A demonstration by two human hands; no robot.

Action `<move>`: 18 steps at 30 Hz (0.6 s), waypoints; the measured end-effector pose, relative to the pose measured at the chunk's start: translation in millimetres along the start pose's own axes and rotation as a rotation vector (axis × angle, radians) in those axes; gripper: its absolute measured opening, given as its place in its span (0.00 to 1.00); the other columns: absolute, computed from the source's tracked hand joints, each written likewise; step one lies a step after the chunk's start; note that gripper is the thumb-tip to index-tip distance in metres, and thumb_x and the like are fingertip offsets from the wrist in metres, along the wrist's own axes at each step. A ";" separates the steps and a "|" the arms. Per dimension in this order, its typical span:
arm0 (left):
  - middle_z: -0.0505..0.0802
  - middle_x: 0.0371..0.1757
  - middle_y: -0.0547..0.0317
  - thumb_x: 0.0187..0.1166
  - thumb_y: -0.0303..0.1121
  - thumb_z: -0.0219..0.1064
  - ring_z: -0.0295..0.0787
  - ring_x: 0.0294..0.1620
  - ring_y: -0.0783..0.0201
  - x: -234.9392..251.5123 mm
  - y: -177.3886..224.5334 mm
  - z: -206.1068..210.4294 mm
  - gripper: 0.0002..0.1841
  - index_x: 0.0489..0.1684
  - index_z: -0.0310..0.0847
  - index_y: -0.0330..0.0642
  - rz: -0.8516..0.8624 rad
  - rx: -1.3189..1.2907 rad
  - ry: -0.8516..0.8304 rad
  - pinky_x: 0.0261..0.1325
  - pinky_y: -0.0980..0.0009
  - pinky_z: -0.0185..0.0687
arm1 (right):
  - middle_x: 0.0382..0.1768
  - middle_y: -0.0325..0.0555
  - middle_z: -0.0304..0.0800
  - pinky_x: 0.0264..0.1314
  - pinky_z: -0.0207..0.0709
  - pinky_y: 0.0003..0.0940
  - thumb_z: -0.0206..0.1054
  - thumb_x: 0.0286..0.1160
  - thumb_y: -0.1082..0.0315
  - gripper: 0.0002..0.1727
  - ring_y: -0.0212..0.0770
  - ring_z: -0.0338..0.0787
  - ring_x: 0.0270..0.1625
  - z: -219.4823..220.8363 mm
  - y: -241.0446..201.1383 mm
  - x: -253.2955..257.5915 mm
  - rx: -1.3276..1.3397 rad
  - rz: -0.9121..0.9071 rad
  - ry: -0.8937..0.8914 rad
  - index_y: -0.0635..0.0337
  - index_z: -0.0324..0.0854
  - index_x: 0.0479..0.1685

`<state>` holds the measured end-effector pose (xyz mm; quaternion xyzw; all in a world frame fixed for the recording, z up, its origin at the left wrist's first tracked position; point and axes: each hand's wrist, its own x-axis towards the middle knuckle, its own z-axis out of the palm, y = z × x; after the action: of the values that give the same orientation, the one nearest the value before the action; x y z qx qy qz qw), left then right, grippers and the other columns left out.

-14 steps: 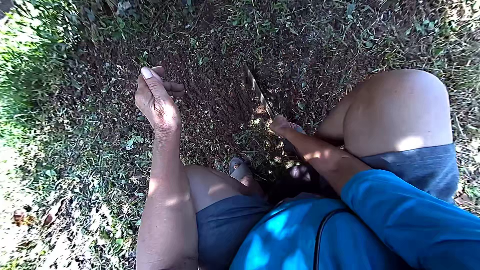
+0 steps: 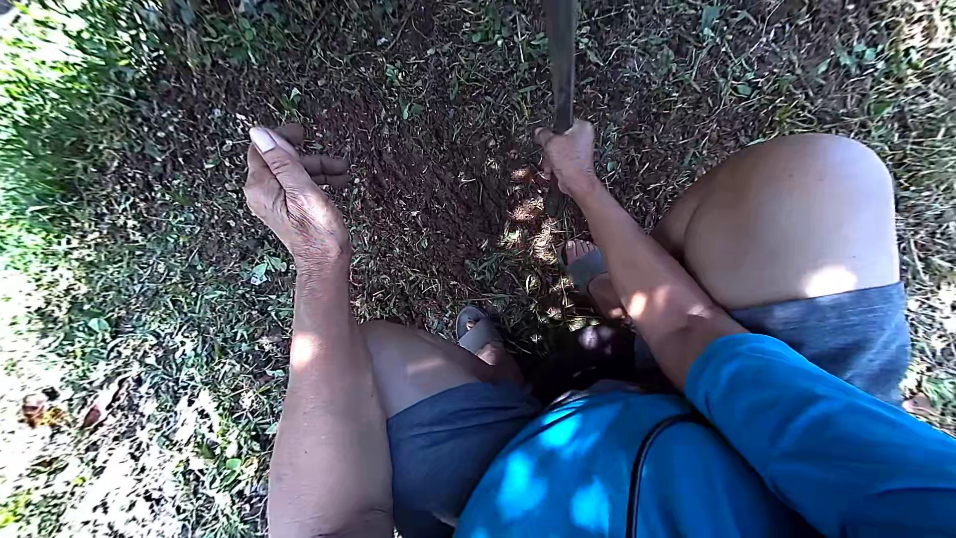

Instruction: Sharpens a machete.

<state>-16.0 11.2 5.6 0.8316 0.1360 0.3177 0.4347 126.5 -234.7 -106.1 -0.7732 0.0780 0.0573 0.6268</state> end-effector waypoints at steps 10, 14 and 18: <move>0.93 0.34 0.62 0.96 0.40 0.27 0.91 0.33 0.76 -2.0 2.1 2.6 0.30 0.65 0.74 0.26 0.016 0.031 -0.031 0.47 0.73 0.87 | 0.23 0.43 0.74 0.20 0.73 0.34 0.65 0.79 0.70 0.08 0.36 0.72 0.16 19.2 111.4 -17.3 -0.307 0.565 -0.304 0.66 0.75 0.48; 0.93 0.32 0.62 0.96 0.40 0.27 0.92 0.32 0.75 -0.8 -0.1 5.3 0.30 0.64 0.74 0.27 0.001 0.015 -0.035 0.46 0.72 0.89 | 0.27 0.44 0.76 0.24 0.74 0.35 0.68 0.77 0.69 0.08 0.37 0.75 0.20 26.2 116.9 -37.1 -0.526 0.657 -0.473 0.64 0.76 0.47; 0.91 0.33 0.62 0.96 0.40 0.27 0.91 0.32 0.75 2.5 2.5 11.4 0.30 0.65 0.73 0.27 -0.013 0.007 -0.046 0.46 0.72 0.88 | 0.51 0.63 0.85 0.48 0.84 0.50 0.65 0.82 0.67 0.17 0.52 0.89 0.45 21.2 99.4 -49.2 -0.656 0.531 -0.509 0.73 0.78 0.58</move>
<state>-6.8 3.8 3.9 0.8394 0.1325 0.2951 0.4368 59.3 -231.7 -196.7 -0.8448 0.0946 0.4235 0.3131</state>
